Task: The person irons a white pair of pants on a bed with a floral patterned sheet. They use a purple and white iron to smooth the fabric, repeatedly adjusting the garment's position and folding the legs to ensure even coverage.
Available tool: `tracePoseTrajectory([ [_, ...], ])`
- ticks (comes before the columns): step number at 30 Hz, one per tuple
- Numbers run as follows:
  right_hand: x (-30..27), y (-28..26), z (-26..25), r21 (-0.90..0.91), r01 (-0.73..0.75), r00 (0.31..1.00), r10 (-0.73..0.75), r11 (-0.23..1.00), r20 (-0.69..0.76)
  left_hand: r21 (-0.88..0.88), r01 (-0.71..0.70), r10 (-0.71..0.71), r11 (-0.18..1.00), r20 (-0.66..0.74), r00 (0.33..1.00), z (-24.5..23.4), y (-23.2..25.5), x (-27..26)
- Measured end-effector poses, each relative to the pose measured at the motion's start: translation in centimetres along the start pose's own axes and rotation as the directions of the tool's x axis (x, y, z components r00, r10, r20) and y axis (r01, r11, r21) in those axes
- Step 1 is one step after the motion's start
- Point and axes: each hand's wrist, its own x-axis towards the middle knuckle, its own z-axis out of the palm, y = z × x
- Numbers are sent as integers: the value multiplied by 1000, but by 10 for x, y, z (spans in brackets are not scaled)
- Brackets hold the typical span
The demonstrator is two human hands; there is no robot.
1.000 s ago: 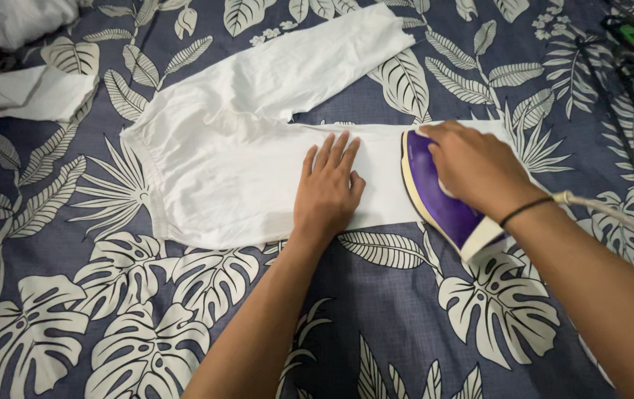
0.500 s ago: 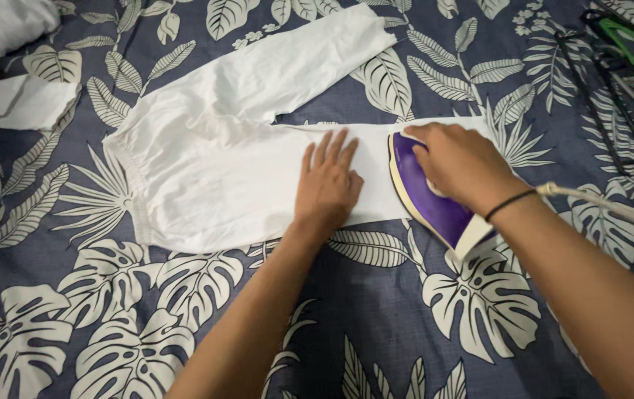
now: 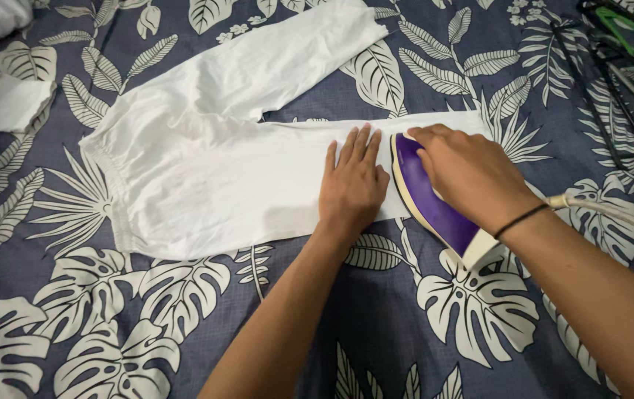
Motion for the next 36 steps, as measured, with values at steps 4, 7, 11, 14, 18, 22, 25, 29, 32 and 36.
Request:
tracePoseTrajectory([
  [4, 13, 3, 3, -25, 11, 999, -12, 1000, -34, 2, -16, 17, 1000, -34, 999, 0, 1, -4],
  [7, 19, 9, 7, -68, -7, 1000, 6, 998, -14, 16, -16, 17, 1000, -32, 999, -1, 0, -4],
  [11, 21, 30, 12, -92, -27, 999, 24, 995, -37, 2, 5, -5, 1000, 19, 1000, -2, 0, -1],
  [14, 22, 53, 15, -88, -126, 992, 126, 988, -3, -7, 4, -4, 1000, 20, 1000, -3, 0, -2],
  [18, 27, 79, 19, -30, -194, 981, 194, 980, -13, -1, -4, 4, 1000, 2, 1000, -6, 2, -2],
  [22, 30, 82, 19, 50, -195, 981, 195, 979, 19, 7, -16, 16, 1000, -26, 1000, -7, 2, -4],
  [25, 21, 74, 11, 158, -125, 992, 122, 980, 29, -5, -12, 12, 1000, -26, 1000, -7, 2, -3],
  [29, 12, 54, 2, 205, -152, 987, 137, 967, 83, -14, -20, 19, 1000, -22, 1000, -6, 2, -3],
  [32, 2, 41, -3, 188, -99, 995, 92, 977, 48, -7, -10, 10, 1000, -18, 1000, -7, 3, -4],
  [36, -1, 33, -1, 59, -79, 997, 79, 995, -1, 6, -2, 2, 1000, 4, 1000, -8, 3, -2],
])
